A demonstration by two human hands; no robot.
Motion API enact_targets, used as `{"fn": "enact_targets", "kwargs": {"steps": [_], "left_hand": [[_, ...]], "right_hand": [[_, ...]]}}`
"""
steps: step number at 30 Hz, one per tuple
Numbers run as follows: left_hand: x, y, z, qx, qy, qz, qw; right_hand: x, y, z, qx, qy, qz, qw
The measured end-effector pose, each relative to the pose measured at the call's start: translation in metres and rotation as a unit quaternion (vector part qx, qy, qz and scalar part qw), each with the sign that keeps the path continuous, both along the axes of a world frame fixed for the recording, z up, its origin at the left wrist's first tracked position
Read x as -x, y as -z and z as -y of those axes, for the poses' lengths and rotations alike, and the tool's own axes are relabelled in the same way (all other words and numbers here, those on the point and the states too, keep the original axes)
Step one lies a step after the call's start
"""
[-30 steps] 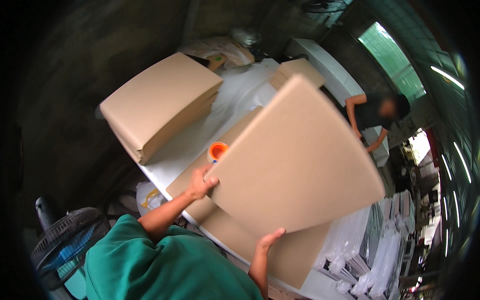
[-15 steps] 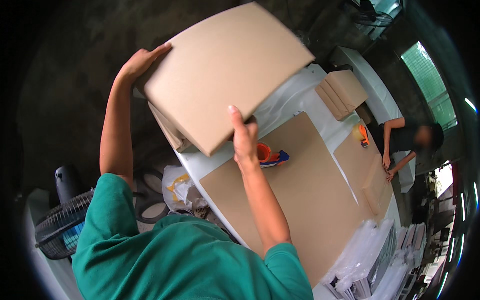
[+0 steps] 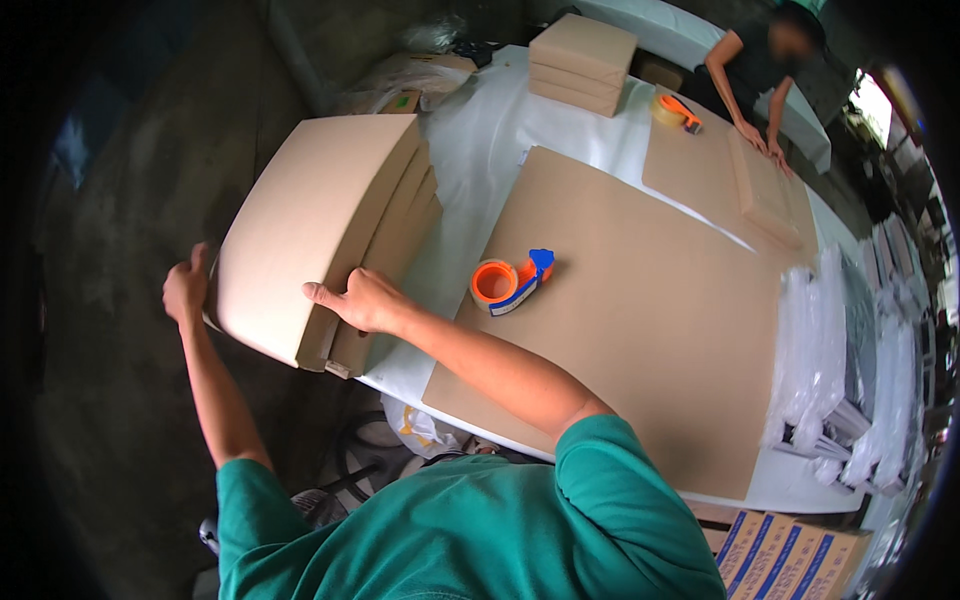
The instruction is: The person wraps packages in brown paper, folding the edges of the paper around the items and securing them with tape from a dispenser.
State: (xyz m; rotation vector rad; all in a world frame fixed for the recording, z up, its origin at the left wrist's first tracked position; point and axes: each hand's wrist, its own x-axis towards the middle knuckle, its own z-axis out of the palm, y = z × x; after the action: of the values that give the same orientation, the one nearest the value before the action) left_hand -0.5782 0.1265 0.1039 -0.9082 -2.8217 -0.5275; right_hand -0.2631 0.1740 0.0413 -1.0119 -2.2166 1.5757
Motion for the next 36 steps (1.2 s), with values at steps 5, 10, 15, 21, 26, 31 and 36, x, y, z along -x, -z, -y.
{"fn": "enact_targets", "kwargs": {"steps": [5, 10, 15, 21, 26, 31, 36], "left_hand": [[-0.003, 0.053, 0.031, -0.479, 0.057, 0.031, 0.875], [-0.104, 0.093, 0.044, -0.606, 0.123, 0.410, 0.670], [-0.133, 0.092, 0.044, -0.615, 0.126, 0.512, 0.586], [-0.120, 0.089, 0.035, -0.600, 0.085, 0.503, 0.616], [-0.086, 0.095, 0.035, -0.551, 0.123, 0.552, 0.613], [-0.099, 0.102, 0.036, -0.592, 0.149, 0.530, 0.589], [-0.131, 0.102, 0.039, -0.607, 0.148, 0.546, 0.559]], "right_hand": [[-0.013, 0.015, -0.057, -0.128, 0.161, -0.032, 0.978], [-0.020, 0.052, -0.179, -0.094, 0.323, -0.242, 0.910], [0.013, 0.073, -0.239, -0.020, 0.266, -0.328, 0.906], [0.026, 0.081, -0.243, -0.004, 0.268, -0.337, 0.902], [0.024, 0.098, -0.248, -0.017, 0.279, -0.309, 0.909], [0.026, 0.098, -0.245, 0.014, 0.257, -0.366, 0.894], [0.033, 0.112, -0.256, 0.012, 0.262, -0.402, 0.877]]}}
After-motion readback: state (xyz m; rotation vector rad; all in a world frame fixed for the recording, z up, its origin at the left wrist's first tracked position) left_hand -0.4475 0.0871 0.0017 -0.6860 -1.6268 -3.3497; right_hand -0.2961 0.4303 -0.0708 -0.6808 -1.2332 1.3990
